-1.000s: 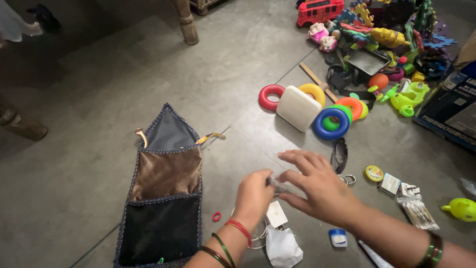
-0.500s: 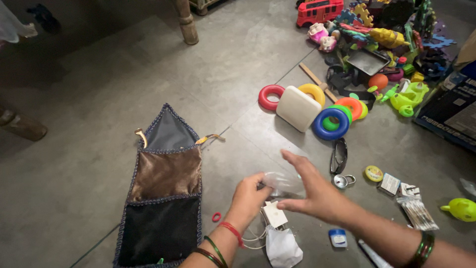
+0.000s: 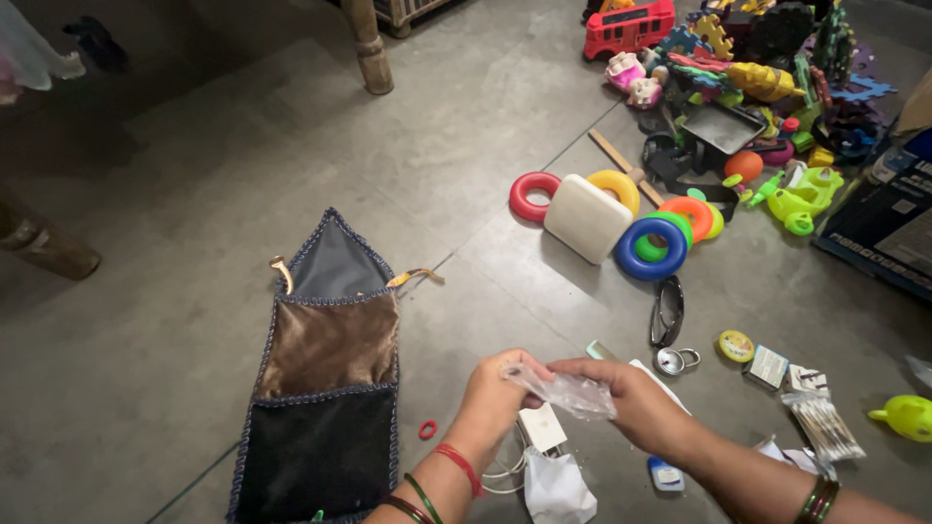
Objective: The person organizes various personal care and household items into a pocketed wall organizer, including putting a tube and cotton swabs into the pockets and gathering other items from the floor.
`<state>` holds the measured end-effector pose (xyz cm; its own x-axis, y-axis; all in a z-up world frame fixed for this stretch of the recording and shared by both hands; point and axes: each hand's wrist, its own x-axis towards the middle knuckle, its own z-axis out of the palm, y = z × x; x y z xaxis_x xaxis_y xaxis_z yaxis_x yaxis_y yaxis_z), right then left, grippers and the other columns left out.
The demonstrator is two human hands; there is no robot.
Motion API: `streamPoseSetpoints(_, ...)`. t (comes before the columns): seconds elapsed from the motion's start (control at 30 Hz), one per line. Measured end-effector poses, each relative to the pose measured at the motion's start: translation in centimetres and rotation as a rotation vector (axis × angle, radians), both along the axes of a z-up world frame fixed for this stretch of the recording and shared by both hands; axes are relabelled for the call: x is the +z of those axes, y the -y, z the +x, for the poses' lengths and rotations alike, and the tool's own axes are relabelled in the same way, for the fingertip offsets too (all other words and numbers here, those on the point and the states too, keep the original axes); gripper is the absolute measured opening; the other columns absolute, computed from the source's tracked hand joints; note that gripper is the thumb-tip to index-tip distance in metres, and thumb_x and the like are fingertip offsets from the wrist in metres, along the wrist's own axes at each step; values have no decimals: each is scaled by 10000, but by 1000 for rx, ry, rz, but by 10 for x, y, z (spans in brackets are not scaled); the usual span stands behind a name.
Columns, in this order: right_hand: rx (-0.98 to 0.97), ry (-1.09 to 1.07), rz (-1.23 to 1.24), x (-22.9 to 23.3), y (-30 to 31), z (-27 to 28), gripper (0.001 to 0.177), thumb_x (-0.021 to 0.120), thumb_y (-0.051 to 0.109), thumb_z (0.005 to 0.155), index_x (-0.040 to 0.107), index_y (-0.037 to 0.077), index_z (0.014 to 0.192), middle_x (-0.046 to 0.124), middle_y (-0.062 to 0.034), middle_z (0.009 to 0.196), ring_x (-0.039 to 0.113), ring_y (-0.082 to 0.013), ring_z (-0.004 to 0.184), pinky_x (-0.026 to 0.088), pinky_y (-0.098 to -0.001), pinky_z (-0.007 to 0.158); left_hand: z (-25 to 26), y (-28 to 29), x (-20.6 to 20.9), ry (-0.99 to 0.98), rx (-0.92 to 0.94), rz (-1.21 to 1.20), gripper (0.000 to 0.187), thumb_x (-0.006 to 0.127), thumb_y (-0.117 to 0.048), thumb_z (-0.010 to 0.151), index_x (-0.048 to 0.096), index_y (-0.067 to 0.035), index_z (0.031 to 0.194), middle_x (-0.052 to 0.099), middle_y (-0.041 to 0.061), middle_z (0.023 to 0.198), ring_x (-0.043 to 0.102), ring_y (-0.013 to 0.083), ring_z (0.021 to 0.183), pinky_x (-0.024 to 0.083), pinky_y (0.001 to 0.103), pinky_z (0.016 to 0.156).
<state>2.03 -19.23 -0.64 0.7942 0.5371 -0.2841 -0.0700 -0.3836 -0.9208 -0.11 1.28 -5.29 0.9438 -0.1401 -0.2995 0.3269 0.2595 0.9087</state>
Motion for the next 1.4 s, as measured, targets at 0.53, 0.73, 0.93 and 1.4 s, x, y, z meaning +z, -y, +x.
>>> streamPoseSetpoints(0.53,-109,-208,69,-9,11,20,253,727,110,884,717,51,1130,743,-16,1113,673,-99,1045,538,-296,927,-3,-18,2,-24,-65,6,184,640,-161,989,680,1,1066,703,83,778,676,136,599,532,251,533)
streamPoseSetpoints(0.73,-57,-195,73,-4,8,13,308,769,110,858,672,96,1150,687,-20,1143,648,-102,1004,555,-305,892,-6,-18,0,-128,-98,-110,182,627,-200,986,657,-36,1060,705,83,781,687,142,608,546,248,550)
streamPoseSetpoints(0.93,-32,-129,108,0,2,7,338,662,98,903,706,65,1236,749,-65,1085,705,-126,981,585,-314,857,-6,-16,1,-96,-62,-107,207,617,-199,988,669,-25,1089,740,63,932,701,132,747,574,262,662)
streamPoseSetpoints(1.4,-310,-454,305,-1,14,19,206,500,90,985,644,-23,1080,724,-120,1289,764,-250,998,611,-372,858,-6,-12,16,177,-66,34,220,595,-71,980,698,-27,1168,732,85,908,705,116,751,568,245,652)
